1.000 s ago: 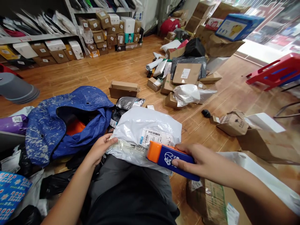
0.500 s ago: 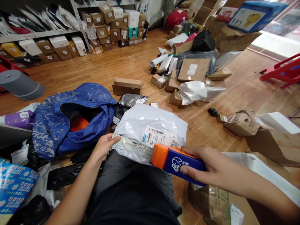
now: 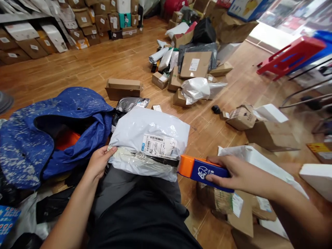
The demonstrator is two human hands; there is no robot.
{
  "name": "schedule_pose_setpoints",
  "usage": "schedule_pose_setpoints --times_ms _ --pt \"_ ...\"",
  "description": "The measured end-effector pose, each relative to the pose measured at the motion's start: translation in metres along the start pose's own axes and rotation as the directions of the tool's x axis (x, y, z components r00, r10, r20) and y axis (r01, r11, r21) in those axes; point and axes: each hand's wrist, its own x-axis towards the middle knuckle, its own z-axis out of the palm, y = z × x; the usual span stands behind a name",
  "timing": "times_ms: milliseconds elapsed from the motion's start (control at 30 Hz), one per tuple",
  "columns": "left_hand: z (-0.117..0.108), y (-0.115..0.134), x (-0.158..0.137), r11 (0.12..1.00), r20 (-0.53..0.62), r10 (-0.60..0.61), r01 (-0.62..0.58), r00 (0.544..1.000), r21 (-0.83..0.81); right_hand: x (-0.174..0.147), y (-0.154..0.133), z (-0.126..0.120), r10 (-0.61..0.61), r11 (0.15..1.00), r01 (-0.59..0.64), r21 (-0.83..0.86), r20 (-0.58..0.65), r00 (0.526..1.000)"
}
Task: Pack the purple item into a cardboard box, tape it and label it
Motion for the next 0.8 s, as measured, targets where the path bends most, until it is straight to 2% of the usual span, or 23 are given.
schedule_pose_setpoints --times_ms 133,300,367,400,433,467,500,533,567,600,633,667,700,733,800 --pt "0.006 0.003 0.0 0.999 -0.037 -0.024 0.024 0.999 0.025 0.001 0.013 0.008 0.013 0.997 -0.015 0.069 0.023 1.0" --pt "0.001 0.007 0.008 0.992 -0.051 -0.019 0.025 0.999 0.124 0.007 0.059 0.022 0.046 0.985 -0.042 0.169 -0.02 0.999" --pt "-0.001 0.011 0.005 0.965 -0.083 0.041 -0.018 0.996 0.26 0.015 0.077 0.034 0.03 0.975 -0.021 0.223 -0.037 0.999" --pt "0.0 0.014 -0.001 0.922 -0.122 0.141 -0.085 0.982 0.378 0.02 0.085 0.041 0.015 0.968 -0.002 0.25 -0.051 0.999" --pt "0.002 0.016 -0.009 0.836 -0.162 0.301 -0.178 0.94 0.519 0.025 0.09 0.048 0.001 0.961 0.018 0.276 -0.069 0.998" --pt "0.008 0.017 -0.02 0.695 -0.163 0.501 -0.282 0.85 0.661 0.031 0.095 0.055 -0.01 0.953 0.036 0.302 -0.088 0.996" --pt "0.016 0.016 -0.032 0.5 -0.09 0.694 -0.388 0.715 0.774 0.036 0.098 0.062 -0.02 0.943 0.054 0.328 -0.107 0.994" --pt "0.027 0.013 -0.045 0.288 0.048 0.823 -0.487 0.566 0.824 0.04 0.1 0.068 -0.032 0.931 0.073 0.358 -0.119 0.992" --pt "0.041 0.008 -0.056 0.084 0.262 0.854 -0.616 0.45 0.783 0.044 0.102 0.073 -0.046 0.917 0.092 0.389 -0.127 0.991" --pt "0.056 0.001 -0.065 -0.076 0.512 0.784 -0.764 0.35 0.64 0.047 0.103 0.078 -0.059 0.9 0.11 0.421 -0.131 0.99" --pt "0.072 -0.007 -0.07 -0.154 0.744 0.606 -0.877 0.28 0.455 0.05 0.105 0.083 -0.071 0.882 0.125 0.455 -0.135 0.988" --pt "0.087 -0.016 -0.072 -0.191 0.878 0.423 -0.925 0.223 0.327 0.052 0.108 0.087 -0.079 0.861 0.14 0.488 -0.143 0.987" --pt "0.101 -0.024 -0.072 -0.229 0.926 0.325 -0.934 0.192 0.274 0.055 0.111 0.091 -0.085 0.84 0.153 0.521 -0.152 0.985" --pt "0.113 -0.031 -0.069 -0.263 0.942 0.267 -0.925 0.201 0.272 0.058 0.114 0.095 -0.087 0.817 0.164 0.553 -0.164 0.983" --pt "0.128 -0.041 -0.06 -0.331 0.934 0.28 -0.89 0.223 0.312 0.065 0.122 0.104 -0.075 0.763 0.176 0.621 -0.185 0.98"
